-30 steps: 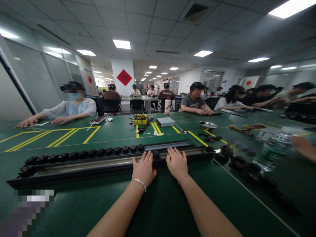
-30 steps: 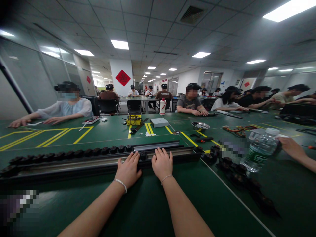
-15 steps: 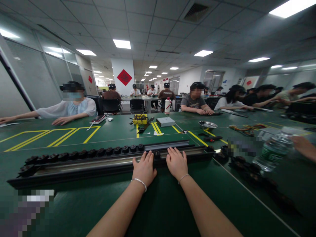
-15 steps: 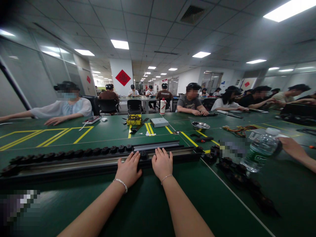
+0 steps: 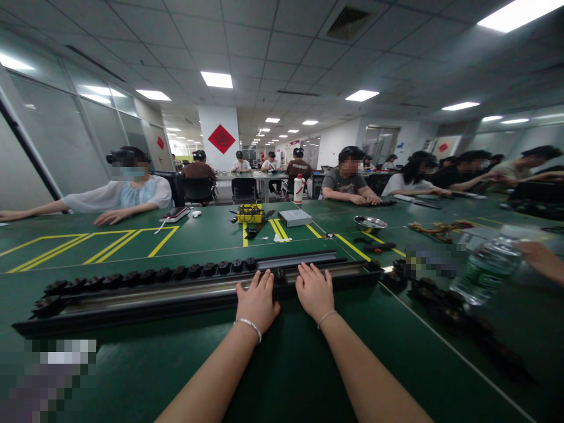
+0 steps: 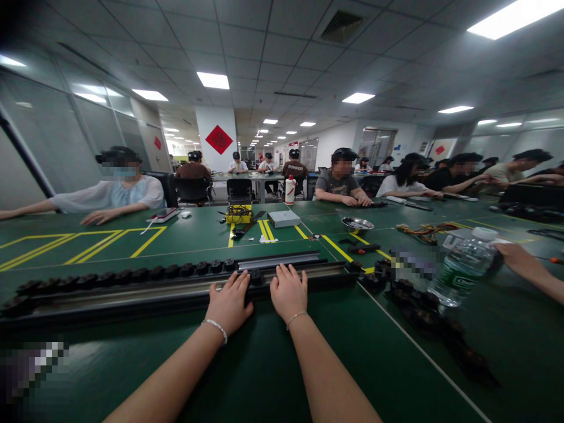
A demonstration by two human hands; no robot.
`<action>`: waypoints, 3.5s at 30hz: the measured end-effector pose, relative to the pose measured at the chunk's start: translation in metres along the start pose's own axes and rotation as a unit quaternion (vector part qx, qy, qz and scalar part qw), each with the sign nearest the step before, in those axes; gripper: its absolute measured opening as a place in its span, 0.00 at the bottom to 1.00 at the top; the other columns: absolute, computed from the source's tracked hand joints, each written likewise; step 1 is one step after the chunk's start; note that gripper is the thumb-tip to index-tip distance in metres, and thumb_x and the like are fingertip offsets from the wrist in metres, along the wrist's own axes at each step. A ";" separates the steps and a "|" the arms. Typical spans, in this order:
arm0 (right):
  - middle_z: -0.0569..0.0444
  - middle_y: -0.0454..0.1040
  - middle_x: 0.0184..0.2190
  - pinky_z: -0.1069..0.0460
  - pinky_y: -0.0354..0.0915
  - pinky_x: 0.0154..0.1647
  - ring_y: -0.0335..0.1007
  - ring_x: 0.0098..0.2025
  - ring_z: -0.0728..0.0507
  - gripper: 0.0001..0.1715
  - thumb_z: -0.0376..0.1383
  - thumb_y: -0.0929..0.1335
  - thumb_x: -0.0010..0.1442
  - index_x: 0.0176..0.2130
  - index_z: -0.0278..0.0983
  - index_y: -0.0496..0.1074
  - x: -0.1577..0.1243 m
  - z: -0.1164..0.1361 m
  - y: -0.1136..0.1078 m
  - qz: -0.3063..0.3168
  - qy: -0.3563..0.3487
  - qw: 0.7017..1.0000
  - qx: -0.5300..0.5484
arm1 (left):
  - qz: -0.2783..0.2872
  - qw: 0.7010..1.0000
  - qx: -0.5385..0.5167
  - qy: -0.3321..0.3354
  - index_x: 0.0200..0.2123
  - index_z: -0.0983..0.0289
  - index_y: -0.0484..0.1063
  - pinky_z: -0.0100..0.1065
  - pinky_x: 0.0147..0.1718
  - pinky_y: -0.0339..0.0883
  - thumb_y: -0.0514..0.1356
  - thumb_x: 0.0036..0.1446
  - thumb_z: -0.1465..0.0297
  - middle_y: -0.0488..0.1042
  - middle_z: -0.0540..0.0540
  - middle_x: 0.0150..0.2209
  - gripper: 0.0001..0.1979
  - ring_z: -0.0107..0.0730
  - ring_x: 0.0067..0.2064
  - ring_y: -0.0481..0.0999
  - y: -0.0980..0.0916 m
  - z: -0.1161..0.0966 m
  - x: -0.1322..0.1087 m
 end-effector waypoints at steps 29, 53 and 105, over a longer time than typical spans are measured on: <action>0.55 0.62 0.57 0.39 0.38 0.60 0.51 0.60 0.43 0.26 0.38 0.54 0.60 0.54 0.39 0.64 0.000 0.001 0.000 0.002 -0.004 1.000 0.001 | -0.034 0.999 -0.012 0.012 0.59 0.64 0.54 0.52 0.57 0.46 0.51 0.50 0.63 0.54 0.57 0.63 0.32 0.43 0.63 0.50 0.004 -0.006 -0.001; 0.53 0.63 0.57 0.40 0.39 0.60 0.52 0.60 0.43 0.26 0.38 0.54 0.60 0.54 0.39 0.65 0.000 0.002 0.000 -0.005 -0.001 1.000 -0.018 | -0.034 0.999 -0.008 0.022 0.59 0.68 0.54 0.44 0.53 0.52 0.52 0.49 0.65 0.53 0.61 0.63 0.33 0.41 0.62 0.51 0.007 -0.009 0.002; 0.54 0.59 0.59 0.43 0.41 0.61 0.49 0.61 0.46 0.26 0.42 0.53 0.63 0.57 0.41 0.61 0.000 -0.004 -0.006 0.056 -0.035 0.997 -0.026 | 0.000 1.000 -0.011 -0.002 0.60 0.60 0.54 0.50 0.51 0.55 0.51 0.49 0.65 0.53 0.58 0.63 0.32 0.45 0.62 0.50 -0.003 -0.014 0.003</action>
Point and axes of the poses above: each hand's wrist, its own x-axis towards the middle knuckle, its own y-axis out of the palm, z = x × y, the point moved 3 cm from there along x, towards the middle knuckle
